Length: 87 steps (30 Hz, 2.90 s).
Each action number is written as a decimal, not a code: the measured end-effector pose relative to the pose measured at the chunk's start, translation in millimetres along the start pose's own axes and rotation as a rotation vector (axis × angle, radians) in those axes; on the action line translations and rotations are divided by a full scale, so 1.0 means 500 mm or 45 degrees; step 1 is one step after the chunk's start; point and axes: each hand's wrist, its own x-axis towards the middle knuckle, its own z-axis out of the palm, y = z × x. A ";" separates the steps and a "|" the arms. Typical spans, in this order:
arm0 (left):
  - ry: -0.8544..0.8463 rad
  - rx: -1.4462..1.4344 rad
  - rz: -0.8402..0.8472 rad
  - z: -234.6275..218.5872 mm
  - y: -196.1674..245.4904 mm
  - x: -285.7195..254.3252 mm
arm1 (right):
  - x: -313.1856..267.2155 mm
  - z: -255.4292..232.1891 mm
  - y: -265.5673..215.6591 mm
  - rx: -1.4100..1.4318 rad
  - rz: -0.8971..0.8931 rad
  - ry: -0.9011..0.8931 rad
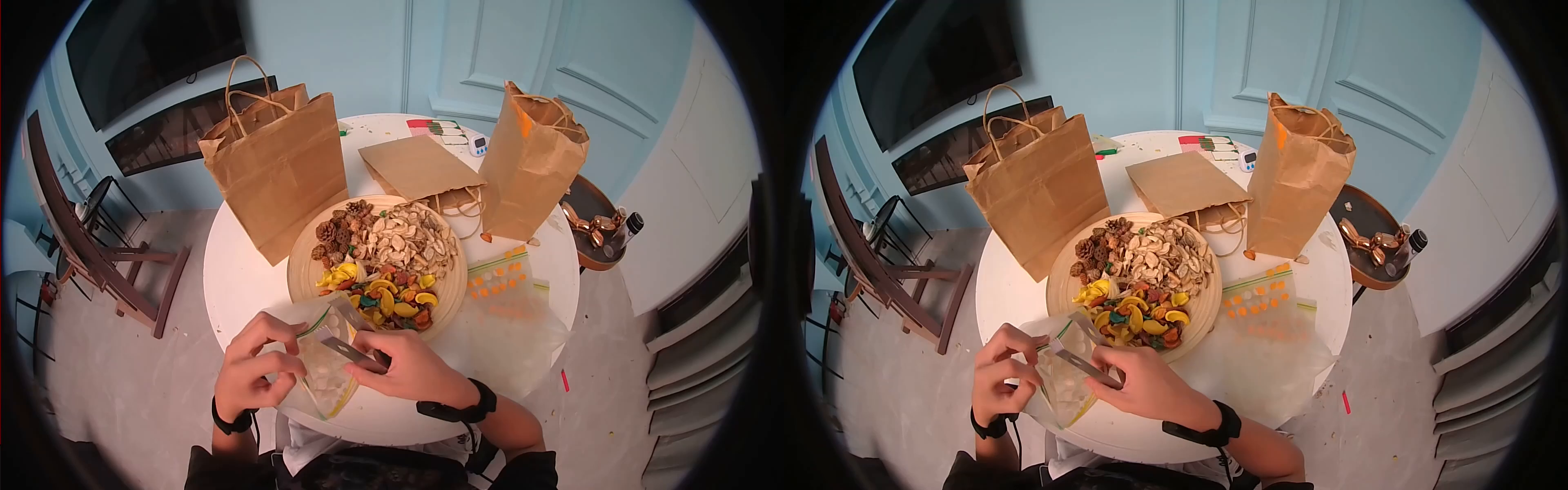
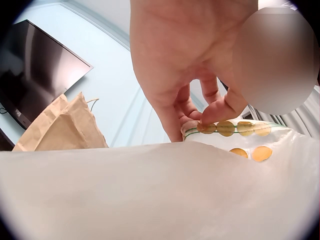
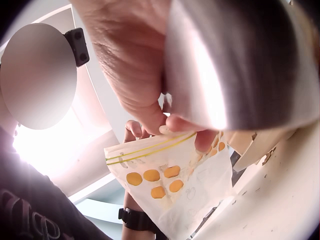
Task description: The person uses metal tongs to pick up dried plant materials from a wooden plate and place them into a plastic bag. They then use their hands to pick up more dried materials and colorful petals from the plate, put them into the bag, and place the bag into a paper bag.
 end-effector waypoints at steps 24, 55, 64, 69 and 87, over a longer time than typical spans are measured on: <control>-0.705 0.354 -0.101 0.021 -0.001 0.065 | -0.001 0.007 -0.018 0.424 0.089 0.147; 0.004 0.347 -0.001 -0.127 -0.146 0.344 | 0.225 -0.310 -0.111 -0.313 -0.006 0.322; 0.189 0.372 0.180 -0.123 -0.144 0.356 | 0.213 -0.325 -0.112 -0.261 0.014 0.544; 0.272 0.265 0.242 -0.135 -0.142 0.349 | 0.149 -0.259 -0.170 -0.733 0.025 0.019; 0.407 0.201 0.298 -0.150 -0.126 0.333 | -0.121 0.002 -0.020 -1.155 0.110 -0.137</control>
